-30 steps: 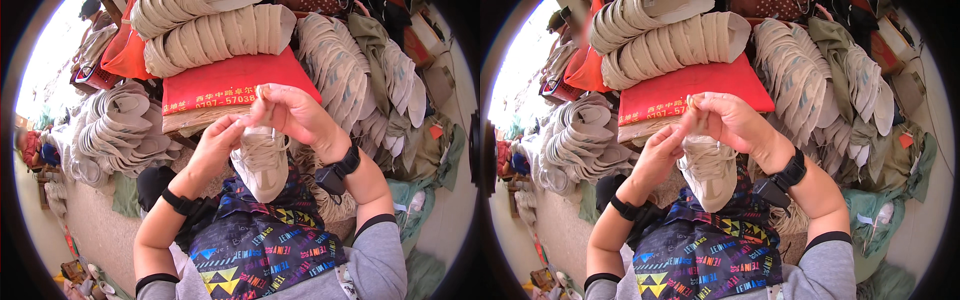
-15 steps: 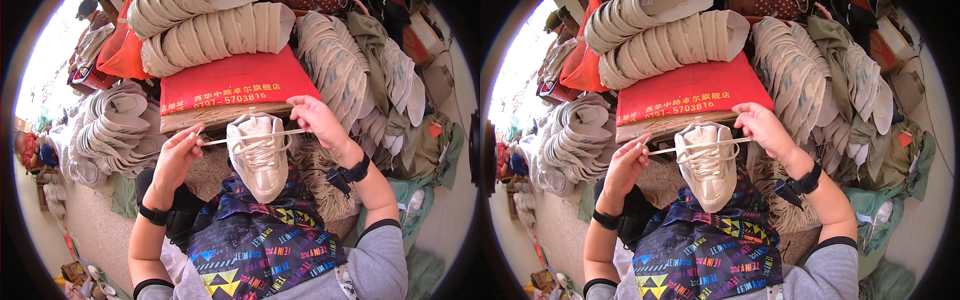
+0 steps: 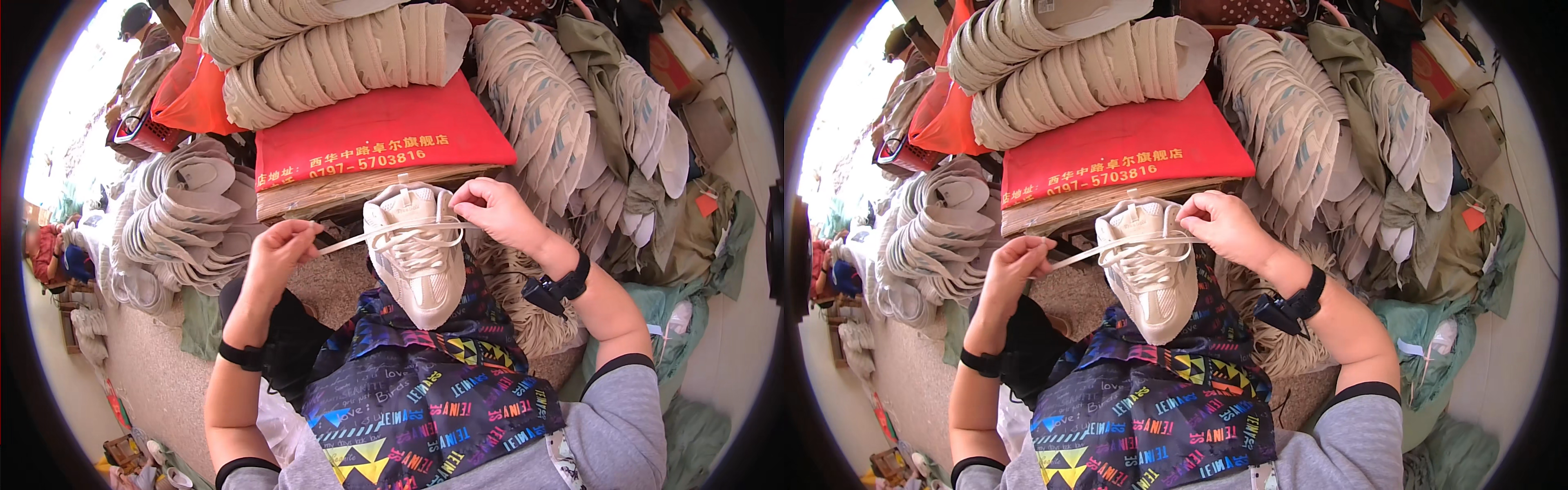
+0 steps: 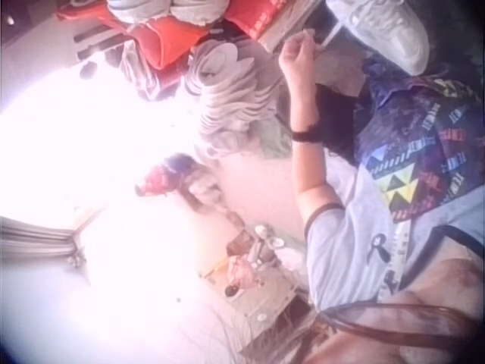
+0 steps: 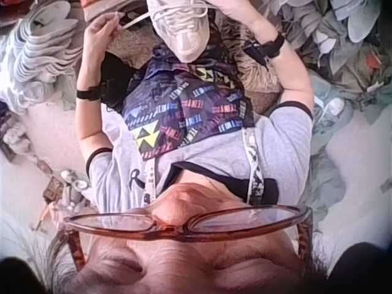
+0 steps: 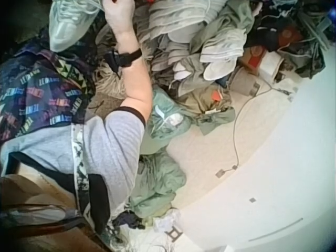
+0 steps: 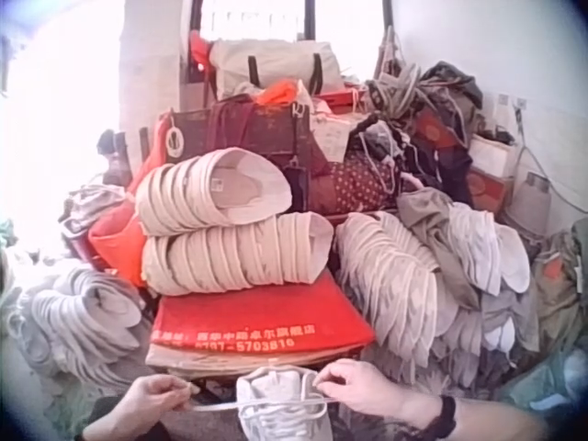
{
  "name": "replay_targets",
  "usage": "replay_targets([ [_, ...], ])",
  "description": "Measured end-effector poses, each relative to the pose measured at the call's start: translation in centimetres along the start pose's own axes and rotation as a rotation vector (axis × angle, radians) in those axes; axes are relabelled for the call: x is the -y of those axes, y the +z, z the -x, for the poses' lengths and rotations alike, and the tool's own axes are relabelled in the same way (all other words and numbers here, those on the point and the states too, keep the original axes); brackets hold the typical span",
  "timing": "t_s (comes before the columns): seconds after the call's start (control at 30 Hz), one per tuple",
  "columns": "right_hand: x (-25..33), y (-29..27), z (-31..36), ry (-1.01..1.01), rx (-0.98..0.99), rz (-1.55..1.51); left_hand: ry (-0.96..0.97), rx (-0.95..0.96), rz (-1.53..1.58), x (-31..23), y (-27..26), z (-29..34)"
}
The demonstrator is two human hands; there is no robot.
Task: The recorder is lacing a white sneaker in a room filled with shoe components.
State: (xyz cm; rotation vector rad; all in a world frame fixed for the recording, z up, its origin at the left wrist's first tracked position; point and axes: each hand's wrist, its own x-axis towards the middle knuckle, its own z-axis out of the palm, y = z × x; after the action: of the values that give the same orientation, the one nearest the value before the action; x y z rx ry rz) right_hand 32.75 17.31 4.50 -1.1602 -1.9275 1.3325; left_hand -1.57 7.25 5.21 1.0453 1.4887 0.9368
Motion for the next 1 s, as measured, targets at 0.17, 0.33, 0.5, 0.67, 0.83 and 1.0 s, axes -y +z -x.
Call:
replay_targets([
  [0.17,-0.4,0.9,-0.5,-0.034,-0.001,0.01,0.072,-0.024,0.08,-0.2,4.0,-0.7],
  [0.33,1.1,0.9,-0.6,-0.138,-0.016,0.307,0.099,-0.03,-0.01,0.4,6.3,-1.5],
  [0.5,1.7,1.8,-0.4,-0.231,-0.053,0.39,0.115,-0.027,-0.264,0.2,7.6,-1.7],
  [0.67,2.6,1.2,-0.4,-0.231,-0.009,0.41,0.152,-0.042,-0.376,-0.7,8.0,-1.8],
  [0.83,2.5,1.3,-0.7,-0.294,-0.002,0.428,-0.007,0.029,-0.218,-0.9,8.4,-1.8],
  [1.0,1.5,1.5,-1.2,-0.438,-0.037,0.492,0.049,0.053,-0.387,-1.0,8.1,-2.2],
])
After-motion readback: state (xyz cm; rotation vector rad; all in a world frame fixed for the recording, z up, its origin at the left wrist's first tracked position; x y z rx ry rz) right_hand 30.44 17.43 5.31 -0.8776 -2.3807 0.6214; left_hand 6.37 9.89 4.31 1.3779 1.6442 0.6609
